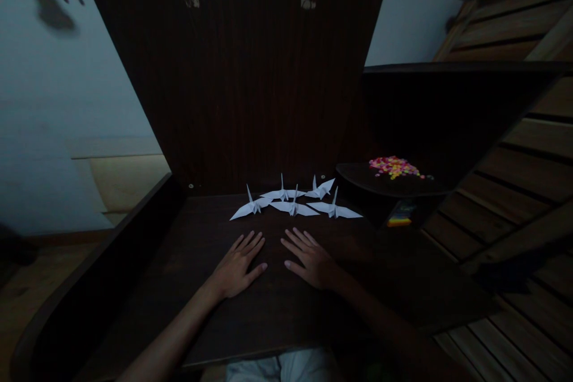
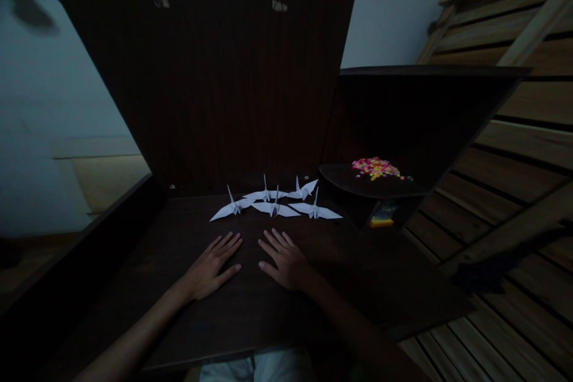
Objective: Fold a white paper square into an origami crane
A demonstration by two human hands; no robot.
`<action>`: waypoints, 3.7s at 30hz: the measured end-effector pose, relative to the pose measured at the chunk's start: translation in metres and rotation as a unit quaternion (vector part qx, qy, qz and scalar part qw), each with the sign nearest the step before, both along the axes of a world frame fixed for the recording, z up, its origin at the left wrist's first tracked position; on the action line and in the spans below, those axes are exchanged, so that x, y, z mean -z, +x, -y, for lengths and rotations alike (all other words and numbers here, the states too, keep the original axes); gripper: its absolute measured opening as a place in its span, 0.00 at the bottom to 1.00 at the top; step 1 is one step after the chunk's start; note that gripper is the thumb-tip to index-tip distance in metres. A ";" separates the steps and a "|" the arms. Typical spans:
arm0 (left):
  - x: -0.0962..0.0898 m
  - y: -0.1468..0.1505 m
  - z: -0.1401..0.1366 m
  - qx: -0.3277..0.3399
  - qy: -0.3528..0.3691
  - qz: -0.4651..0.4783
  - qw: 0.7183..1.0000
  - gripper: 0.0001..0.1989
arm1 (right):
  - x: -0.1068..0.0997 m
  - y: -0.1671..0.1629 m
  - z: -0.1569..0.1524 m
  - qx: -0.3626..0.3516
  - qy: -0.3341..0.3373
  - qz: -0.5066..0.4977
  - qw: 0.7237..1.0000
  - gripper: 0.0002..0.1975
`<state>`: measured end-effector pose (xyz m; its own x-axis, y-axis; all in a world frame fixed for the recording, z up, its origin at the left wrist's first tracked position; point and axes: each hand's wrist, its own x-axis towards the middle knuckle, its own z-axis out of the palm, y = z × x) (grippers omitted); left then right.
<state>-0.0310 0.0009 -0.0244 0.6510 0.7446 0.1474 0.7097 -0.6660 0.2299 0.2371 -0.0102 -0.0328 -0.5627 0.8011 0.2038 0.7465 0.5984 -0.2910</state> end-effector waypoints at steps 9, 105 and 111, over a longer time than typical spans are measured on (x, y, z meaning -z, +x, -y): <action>0.004 0.001 -0.004 0.000 -0.003 0.006 1.000 0.30 | -0.002 0.000 0.001 -0.002 0.012 -0.012 1.000 0.26; -0.004 0.010 -0.003 0.009 0.002 0.003 1.000 0.30 | -0.004 -0.001 -0.002 -0.002 -0.045 0.034 0.998 0.29; -0.006 0.011 -0.005 0.004 -0.005 -0.006 1.000 0.30 | -0.005 -0.002 -0.001 0.001 -0.021 0.043 0.999 0.28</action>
